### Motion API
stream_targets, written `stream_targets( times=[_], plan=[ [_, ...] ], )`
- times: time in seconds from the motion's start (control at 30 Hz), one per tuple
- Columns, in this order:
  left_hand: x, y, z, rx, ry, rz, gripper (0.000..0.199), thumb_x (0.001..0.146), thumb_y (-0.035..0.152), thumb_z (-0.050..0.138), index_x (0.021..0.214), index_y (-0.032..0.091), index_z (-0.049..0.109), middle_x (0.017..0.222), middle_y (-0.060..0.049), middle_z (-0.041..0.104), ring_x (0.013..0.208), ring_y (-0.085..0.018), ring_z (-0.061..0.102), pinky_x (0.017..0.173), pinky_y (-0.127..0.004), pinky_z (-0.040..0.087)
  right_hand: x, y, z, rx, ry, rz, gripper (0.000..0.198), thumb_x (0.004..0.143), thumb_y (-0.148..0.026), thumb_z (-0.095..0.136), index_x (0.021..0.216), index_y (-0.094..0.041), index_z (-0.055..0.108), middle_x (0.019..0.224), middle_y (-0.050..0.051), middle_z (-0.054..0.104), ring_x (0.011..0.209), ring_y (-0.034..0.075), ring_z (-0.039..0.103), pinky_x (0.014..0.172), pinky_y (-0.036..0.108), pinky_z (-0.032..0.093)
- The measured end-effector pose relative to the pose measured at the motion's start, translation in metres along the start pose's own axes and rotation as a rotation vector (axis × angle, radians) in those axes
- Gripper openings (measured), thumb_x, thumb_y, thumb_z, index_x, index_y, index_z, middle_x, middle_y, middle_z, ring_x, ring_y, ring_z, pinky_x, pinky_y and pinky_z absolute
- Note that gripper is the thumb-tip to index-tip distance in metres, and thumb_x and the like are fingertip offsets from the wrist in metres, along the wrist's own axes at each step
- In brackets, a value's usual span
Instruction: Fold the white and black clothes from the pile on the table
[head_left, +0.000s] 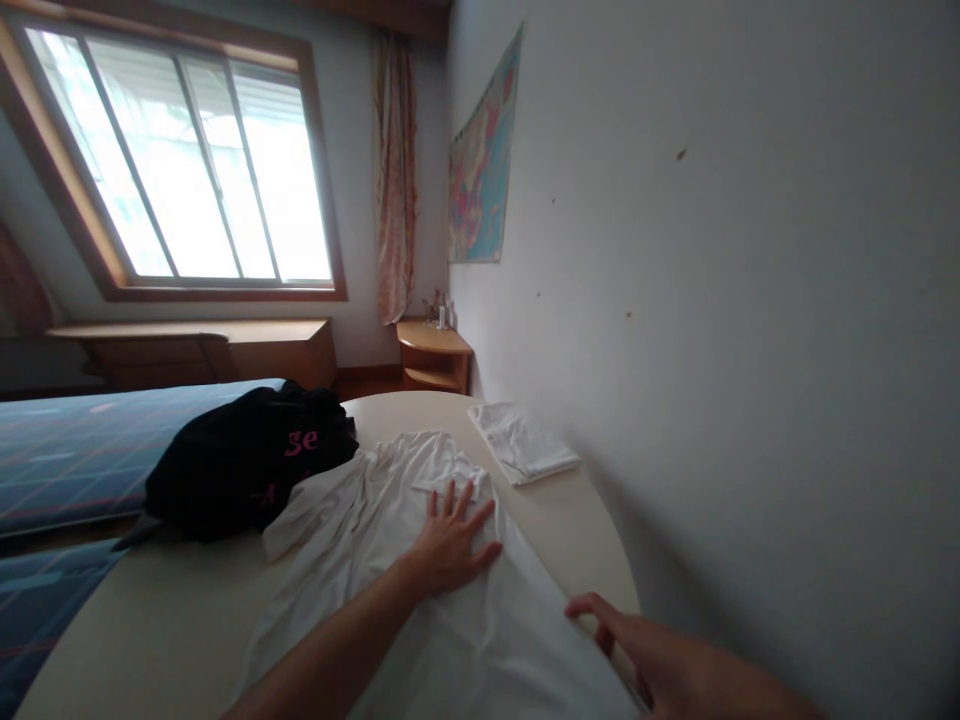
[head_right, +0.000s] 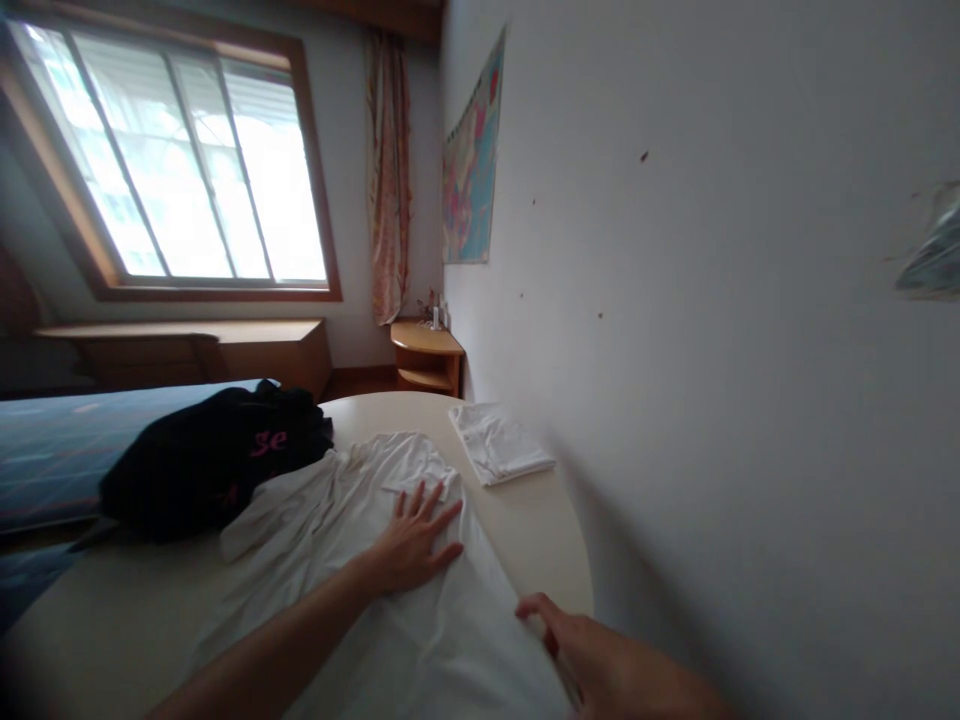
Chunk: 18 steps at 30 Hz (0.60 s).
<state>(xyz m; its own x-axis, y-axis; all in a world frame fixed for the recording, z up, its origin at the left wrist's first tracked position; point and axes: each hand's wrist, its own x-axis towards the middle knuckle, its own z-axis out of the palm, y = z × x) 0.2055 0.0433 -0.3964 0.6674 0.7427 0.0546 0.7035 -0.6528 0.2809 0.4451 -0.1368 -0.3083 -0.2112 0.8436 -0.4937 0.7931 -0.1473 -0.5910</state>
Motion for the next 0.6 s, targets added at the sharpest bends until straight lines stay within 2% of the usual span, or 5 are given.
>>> stream_targets(
  times=[0.1, 0.2, 0.33, 0.47, 0.6],
  plan=[
    [-0.003, 0.012, 0.004, -0.018, -0.001, 0.012, 0.076, 0.089, 0.075, 0.039, 0.154, 0.037, 0.029, 0.166, -0.01, 0.01, 0.149, -0.043, -0.003, 0.115, -0.068, 0.003, 0.007, 0.007, -0.006, -0.078, -0.017, 0.105, 0.047, 0.063, -0.023, 0.069, 0.109, -0.02, 0.061, 0.097, 0.004, 0.069, 0.068, 0.02, 0.066, 0.059, 0.027, 0.047],
    [-0.008, 0.025, 0.009, -0.035, 0.008, 0.035, 0.077, 0.088, 0.077, 0.038, 0.154, 0.037, 0.03, 0.166, -0.01, 0.009, 0.149, -0.043, -0.003, 0.114, -0.07, 0.001, 0.03, 0.005, -0.009, -0.231, 0.236, 0.034, 0.015, 0.079, -0.032, 0.063, 0.087, -0.02, 0.064, 0.086, 0.006, 0.071, 0.076, 0.022, 0.066, 0.067, 0.029, 0.045],
    [-0.016, 0.041, 0.014, -0.06, 0.017, 0.074, 0.072, 0.093, 0.07, 0.034, 0.155, 0.032, 0.029, 0.165, -0.01, 0.016, 0.151, -0.04, 0.003, 0.116, -0.068, 0.006, 0.08, -0.004, -0.007, -0.319, 0.542, -0.002, 0.019, 0.091, -0.032, 0.053, 0.1, -0.02, 0.065, 0.097, 0.009, 0.072, 0.089, 0.023, 0.067, 0.078, 0.03, 0.044],
    [-0.015, 0.039, 0.007, -0.062, 0.057, 0.074, 0.059, 0.1, 0.05, 0.033, 0.152, 0.025, 0.035, 0.161, -0.007, 0.03, 0.15, -0.03, 0.02, 0.121, -0.054, 0.018, 0.128, -0.014, -0.007, -0.346, 0.677, -0.026, 0.035, 0.096, -0.032, 0.046, 0.126, -0.019, 0.059, 0.127, 0.013, 0.064, 0.111, 0.023, 0.063, 0.09, 0.031, 0.044],
    [-0.002, 0.012, -0.002, -0.001, 0.118, -0.059, 0.058, 0.099, 0.046, 0.036, 0.152, 0.021, 0.037, 0.161, -0.01, 0.03, 0.15, -0.032, 0.02, 0.121, -0.052, 0.019, 0.162, -0.023, -0.013, -0.361, 0.732, 0.023, 0.038, 0.099, -0.037, 0.042, 0.126, -0.019, 0.061, 0.126, 0.013, 0.065, 0.112, 0.024, 0.063, 0.089, 0.031, 0.044]
  ],
)
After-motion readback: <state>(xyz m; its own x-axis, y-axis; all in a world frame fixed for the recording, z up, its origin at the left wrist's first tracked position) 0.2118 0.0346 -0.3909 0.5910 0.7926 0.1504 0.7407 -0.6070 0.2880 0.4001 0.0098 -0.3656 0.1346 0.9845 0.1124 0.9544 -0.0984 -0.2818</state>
